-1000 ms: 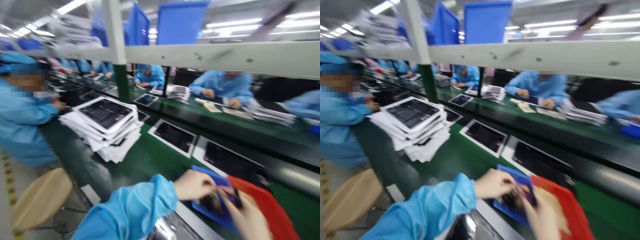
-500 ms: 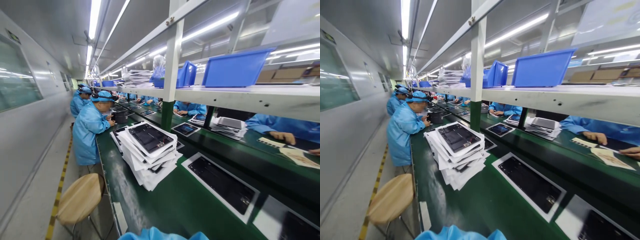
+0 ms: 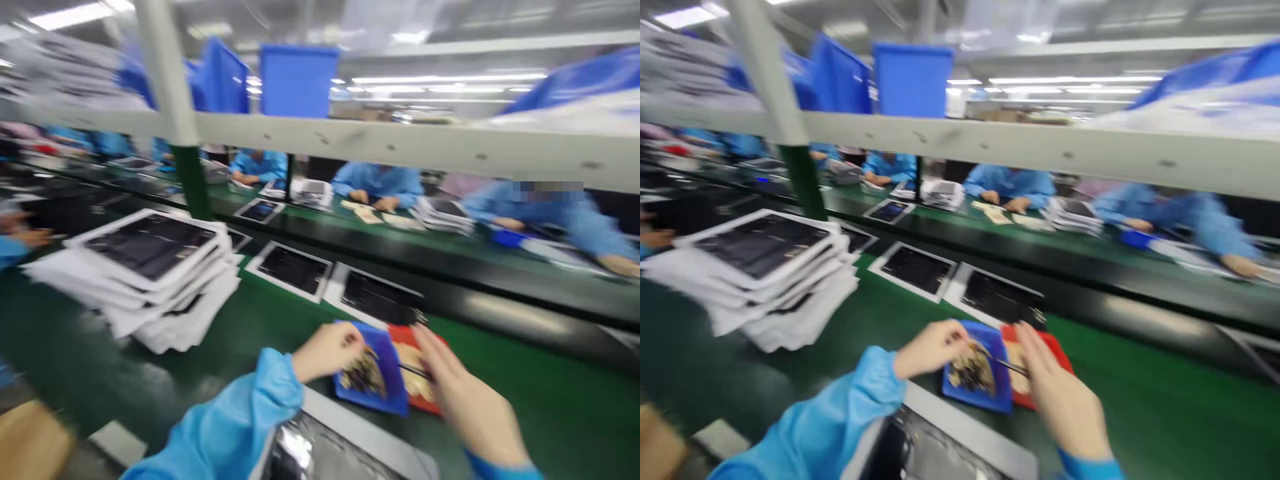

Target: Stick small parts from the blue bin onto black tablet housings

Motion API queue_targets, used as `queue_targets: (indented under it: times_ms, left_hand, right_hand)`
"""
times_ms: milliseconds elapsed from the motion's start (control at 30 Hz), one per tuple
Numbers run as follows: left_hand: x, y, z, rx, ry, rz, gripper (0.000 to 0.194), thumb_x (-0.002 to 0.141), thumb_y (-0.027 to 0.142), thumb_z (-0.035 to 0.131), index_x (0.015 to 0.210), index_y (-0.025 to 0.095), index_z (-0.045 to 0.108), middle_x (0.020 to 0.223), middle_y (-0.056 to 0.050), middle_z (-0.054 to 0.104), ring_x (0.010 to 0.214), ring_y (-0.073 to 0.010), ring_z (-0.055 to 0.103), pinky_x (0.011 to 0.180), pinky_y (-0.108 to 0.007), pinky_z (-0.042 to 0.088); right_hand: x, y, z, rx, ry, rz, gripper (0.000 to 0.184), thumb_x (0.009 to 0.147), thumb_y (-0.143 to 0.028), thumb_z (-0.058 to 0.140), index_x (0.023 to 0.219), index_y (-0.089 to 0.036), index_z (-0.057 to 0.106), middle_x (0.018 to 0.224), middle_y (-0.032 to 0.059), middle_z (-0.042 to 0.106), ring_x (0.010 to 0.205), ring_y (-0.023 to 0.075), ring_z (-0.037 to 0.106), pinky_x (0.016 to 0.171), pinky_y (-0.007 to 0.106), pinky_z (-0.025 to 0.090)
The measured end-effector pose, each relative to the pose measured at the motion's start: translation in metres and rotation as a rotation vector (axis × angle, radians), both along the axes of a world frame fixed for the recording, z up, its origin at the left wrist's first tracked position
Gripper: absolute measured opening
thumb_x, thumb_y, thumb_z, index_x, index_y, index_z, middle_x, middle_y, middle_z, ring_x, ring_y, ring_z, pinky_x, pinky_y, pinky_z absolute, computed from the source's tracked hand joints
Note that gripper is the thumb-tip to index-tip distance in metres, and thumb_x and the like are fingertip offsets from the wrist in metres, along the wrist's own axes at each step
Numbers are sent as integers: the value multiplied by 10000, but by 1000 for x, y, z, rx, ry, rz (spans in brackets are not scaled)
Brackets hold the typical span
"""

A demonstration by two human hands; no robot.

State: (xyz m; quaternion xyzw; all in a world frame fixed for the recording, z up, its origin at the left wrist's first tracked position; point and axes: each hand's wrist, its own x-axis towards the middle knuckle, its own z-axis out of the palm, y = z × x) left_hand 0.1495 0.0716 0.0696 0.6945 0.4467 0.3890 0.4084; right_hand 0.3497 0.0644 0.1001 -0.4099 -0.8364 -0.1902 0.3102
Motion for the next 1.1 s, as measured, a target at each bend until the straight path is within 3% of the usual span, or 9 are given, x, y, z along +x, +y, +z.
queue_targets:
  times_ms: [67,133,233,333,433,733,933,1100]
  left_hand:
    - [-1,-2,0,-27,-46,-36,182,844,289,450,867,145,558,828,-41,631,760,-154,606,702,-265,490]
    - [-3,-8,6,-36,-80,-71,163,856,293,448,856,154,532,824,-32,610,759,-147,601,679,-249,486]
    - [-9,-29,26,-6,-75,-80,99,853,242,463,867,171,531,823,-12,602,751,-133,586,679,-239,471]
    - [-16,-53,48,232,61,-79,116,841,139,456,884,186,552,834,0,604,758,-126,562,703,-249,444]
    - [-21,-68,60,477,173,-73,142,845,93,438,853,180,549,777,4,578,735,-123,533,680,-254,423]
    - [-25,-85,63,625,223,-35,133,829,58,458,862,163,533,743,2,578,698,-126,528,651,-270,425]
    - [-25,-89,66,626,220,-24,129,831,57,461,859,164,527,732,4,574,688,-126,522,644,-284,419]
    - [-24,-89,64,612,212,-31,135,837,62,454,868,170,530,733,3,576,684,-128,523,638,-287,411]
  right_hand:
    - [16,-19,-4,-31,-198,-79,567,777,6,433,1280,-248,485,1308,62,522,632,147,622,487,258,469]
    - [16,-31,-4,-32,-353,-71,636,716,26,401,1315,-181,455,1335,60,491,614,152,612,499,287,476]
    - [1,-47,2,-6,-318,49,584,743,-27,417,1314,-146,452,1318,74,504,661,153,615,529,287,475]
    - [-14,-63,9,-26,-204,252,478,814,-144,455,1291,-117,460,1273,102,546,713,156,621,525,278,464]
    - [-20,-74,13,-62,-146,374,476,815,-168,474,1285,-98,454,1236,112,576,655,149,606,483,285,443]
    - [-25,-78,15,-136,105,548,483,731,-144,512,1212,-96,523,1247,112,567,793,143,633,528,270,444]
    - [-25,-79,15,-176,150,585,520,713,-144,521,1231,-98,517,1272,112,547,818,146,637,529,270,433]
    - [-24,-79,19,-267,236,651,527,734,-163,498,1258,-113,499,1336,93,486,919,142,626,621,256,476]
